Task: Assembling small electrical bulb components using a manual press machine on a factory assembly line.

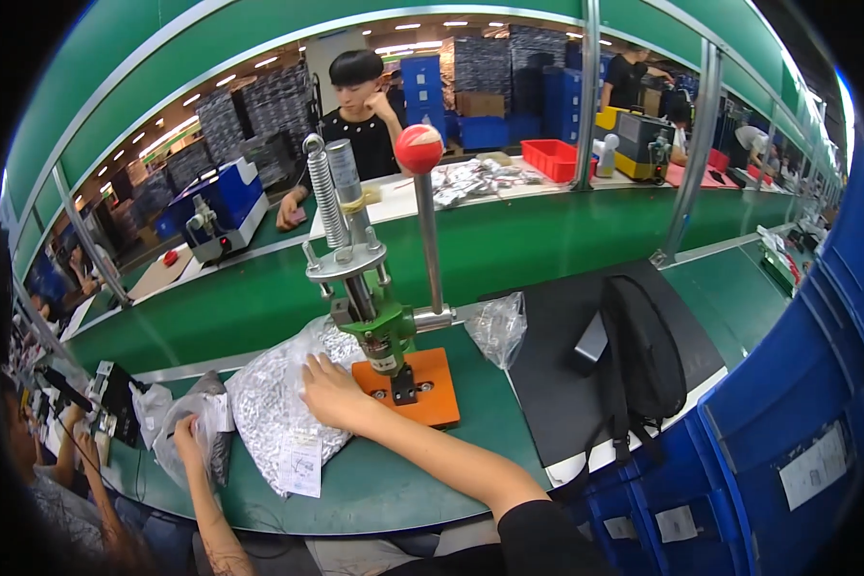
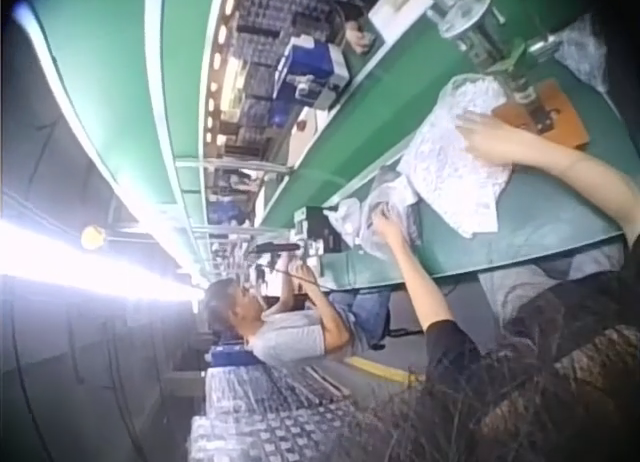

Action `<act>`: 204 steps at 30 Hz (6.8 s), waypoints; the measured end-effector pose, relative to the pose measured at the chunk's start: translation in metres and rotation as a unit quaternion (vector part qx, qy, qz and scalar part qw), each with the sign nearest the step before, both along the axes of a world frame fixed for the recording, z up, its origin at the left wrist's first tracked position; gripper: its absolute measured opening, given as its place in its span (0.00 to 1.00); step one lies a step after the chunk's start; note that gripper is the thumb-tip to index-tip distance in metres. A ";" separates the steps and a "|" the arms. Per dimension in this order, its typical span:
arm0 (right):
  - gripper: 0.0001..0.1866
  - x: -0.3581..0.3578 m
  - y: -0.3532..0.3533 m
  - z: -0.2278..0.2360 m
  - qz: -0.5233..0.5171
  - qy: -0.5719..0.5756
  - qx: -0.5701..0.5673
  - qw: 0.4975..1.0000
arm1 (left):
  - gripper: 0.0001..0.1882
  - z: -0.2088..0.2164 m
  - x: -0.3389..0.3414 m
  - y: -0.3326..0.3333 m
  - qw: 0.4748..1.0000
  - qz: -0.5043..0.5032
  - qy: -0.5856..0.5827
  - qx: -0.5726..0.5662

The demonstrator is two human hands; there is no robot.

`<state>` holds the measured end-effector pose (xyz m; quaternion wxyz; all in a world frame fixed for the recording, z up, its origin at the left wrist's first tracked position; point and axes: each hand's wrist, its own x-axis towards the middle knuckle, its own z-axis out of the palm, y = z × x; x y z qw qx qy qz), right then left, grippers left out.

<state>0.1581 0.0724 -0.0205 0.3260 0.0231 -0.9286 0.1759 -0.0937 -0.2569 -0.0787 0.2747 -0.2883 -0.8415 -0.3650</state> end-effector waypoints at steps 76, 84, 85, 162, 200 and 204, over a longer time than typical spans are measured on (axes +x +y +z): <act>0.06 0.003 0.020 0.035 -0.007 -0.100 -0.161 0.982 | 0.06 0.051 0.145 0.198 0.940 -0.335 -0.038 0.059; 0.07 0.014 0.031 0.052 -0.010 -0.186 -0.120 0.975 | 0.05 0.053 0.145 0.198 0.940 -0.334 -0.030 0.059; 0.07 0.013 0.028 0.053 -0.010 -0.187 -0.120 0.975 | 0.06 0.054 0.145 0.198 0.939 -0.336 -0.030 0.061; 0.07 0.006 0.012 0.060 0.027 -0.137 -0.455 0.879 | 0.10 0.079 0.136 0.177 0.829 -0.505 -0.199 -0.135; 0.07 0.004 0.009 0.051 0.143 -0.164 -0.566 0.795 | 0.09 0.077 0.154 0.187 0.771 -0.420 -0.404 0.256; 0.11 0.012 0.006 0.056 0.099 -0.141 -0.392 0.904 | 0.08 0.074 0.152 0.193 0.781 -0.412 -0.415 0.218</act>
